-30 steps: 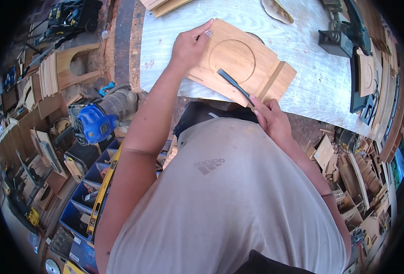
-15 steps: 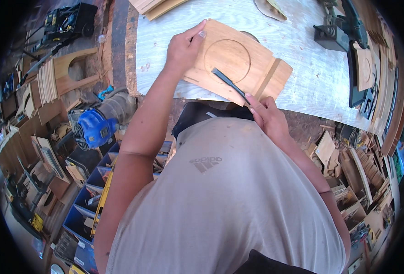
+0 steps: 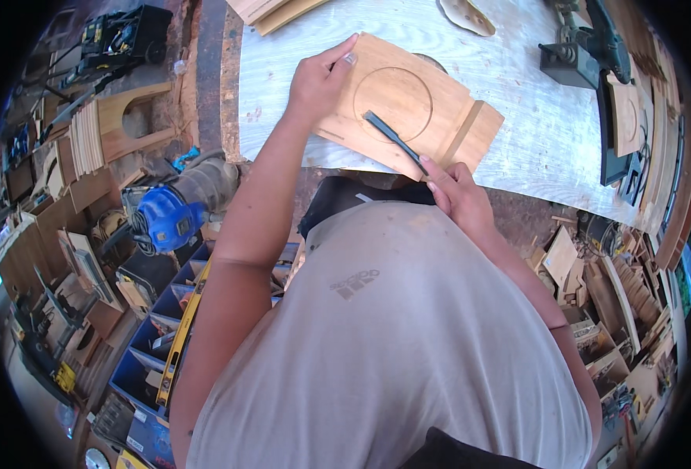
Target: Using a hand chisel to carve a circular recess into a wooden board.
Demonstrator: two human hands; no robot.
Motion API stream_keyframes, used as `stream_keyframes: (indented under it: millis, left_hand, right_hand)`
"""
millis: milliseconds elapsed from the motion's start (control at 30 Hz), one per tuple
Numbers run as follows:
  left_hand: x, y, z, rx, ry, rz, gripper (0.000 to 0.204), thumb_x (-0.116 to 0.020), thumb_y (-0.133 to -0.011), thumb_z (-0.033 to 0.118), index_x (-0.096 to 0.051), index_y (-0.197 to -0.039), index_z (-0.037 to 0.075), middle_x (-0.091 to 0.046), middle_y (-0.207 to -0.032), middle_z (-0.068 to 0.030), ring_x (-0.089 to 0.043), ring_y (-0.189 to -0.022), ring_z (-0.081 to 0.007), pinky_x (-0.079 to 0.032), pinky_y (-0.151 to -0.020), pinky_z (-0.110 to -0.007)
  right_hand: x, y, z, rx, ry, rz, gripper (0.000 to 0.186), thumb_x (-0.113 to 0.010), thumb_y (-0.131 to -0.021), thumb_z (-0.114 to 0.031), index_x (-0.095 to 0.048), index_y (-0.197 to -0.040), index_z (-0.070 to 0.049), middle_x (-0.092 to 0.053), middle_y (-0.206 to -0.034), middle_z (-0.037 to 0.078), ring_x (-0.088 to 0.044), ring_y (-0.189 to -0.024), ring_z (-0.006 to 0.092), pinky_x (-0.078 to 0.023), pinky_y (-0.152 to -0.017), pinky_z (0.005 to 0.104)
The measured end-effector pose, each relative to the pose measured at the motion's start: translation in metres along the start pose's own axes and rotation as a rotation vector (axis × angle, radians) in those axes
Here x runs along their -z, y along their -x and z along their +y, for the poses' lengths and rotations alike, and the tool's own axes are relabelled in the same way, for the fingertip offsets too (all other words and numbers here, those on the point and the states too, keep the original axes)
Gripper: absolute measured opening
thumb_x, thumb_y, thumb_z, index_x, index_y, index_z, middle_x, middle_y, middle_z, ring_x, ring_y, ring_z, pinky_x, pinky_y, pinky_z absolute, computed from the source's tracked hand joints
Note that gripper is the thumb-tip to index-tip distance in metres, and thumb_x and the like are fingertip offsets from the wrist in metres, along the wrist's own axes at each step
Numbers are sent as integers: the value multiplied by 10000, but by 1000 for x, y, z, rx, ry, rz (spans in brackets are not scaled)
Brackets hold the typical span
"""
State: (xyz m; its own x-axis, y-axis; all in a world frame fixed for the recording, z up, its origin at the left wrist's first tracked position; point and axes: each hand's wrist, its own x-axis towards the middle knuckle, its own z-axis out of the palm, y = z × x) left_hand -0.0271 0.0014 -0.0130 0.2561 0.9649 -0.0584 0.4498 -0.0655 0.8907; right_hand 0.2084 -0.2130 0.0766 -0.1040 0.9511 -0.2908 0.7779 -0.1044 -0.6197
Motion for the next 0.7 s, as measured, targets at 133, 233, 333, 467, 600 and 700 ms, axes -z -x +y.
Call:
stream_keyframes:
  millis: [133, 233, 333, 467, 600, 700]
  left_hand:
    - [-3, 3, 5, -67, 17, 69, 371, -599, -996, 311, -659, -1355, 239, -586, -623, -150, -481, -558, -186, -483, -644, -345]
    - [-1, 5, 8, 30, -36, 20, 368, -600, -996, 307, -661, -1352, 236, -652, -702, -182, -543, -589, -204, -500, -681, -344]
    - [1, 2, 8, -11, 22, 8, 360, -586, -1001, 292, -664, -1348, 236, -705, -802, -206, -610, -637, -229, -517, -730, -346]
    - [0, 6, 11, 13, -35, 12, 361, -577, -1003, 286, -663, -1351, 235, -724, -850, -209, -675, -705, -290, -534, -777, -367]
    - [1, 14, 13, -113, -82, 80, 431, -544, -1008, 249, -576, -1437, 252, -730, -877, -200, -696, -802, -376, -537, -823, -435]
    - [15, 13, 25, 2, -154, -32, 478, -524, -1009, 225, -511, -1484, 276, -730, -887, -193, -699, -845, -398, -534, -836, -461]
  right_hand:
    - [-4, -8, -3, 11, 29, 12, 490, -645, -980, -187, -559, -1439, -335, -516, -904, 115, -608, -684, 291, -516, -606, 422]
    - [-7, -17, -9, 30, 41, 21, 496, -643, -979, -182, -552, -1446, -322, -520, -914, 120, -608, -686, 307, -520, -609, 433]
    - [-4, -13, -9, 26, 39, 9, 519, -648, -975, -184, -531, -1463, -315, -523, -921, 122, -610, -685, 318, -522, -610, 447]
    - [-5, 1, -6, -44, 35, -19, 520, -644, -978, -158, -537, -1461, -319, -530, -908, 115, -604, -709, 294, -507, -636, 431]
    - [-10, 9, -12, -46, 56, 14, 551, -664, -970, -209, -498, -1479, -338, -534, -904, 118, -622, -694, 322, -529, -607, 461]
    - [-14, 16, -18, -75, 62, 33, 539, -656, -975, -220, -500, -1477, -340, -544, -866, 114, -626, -694, 329, -535, -610, 464]
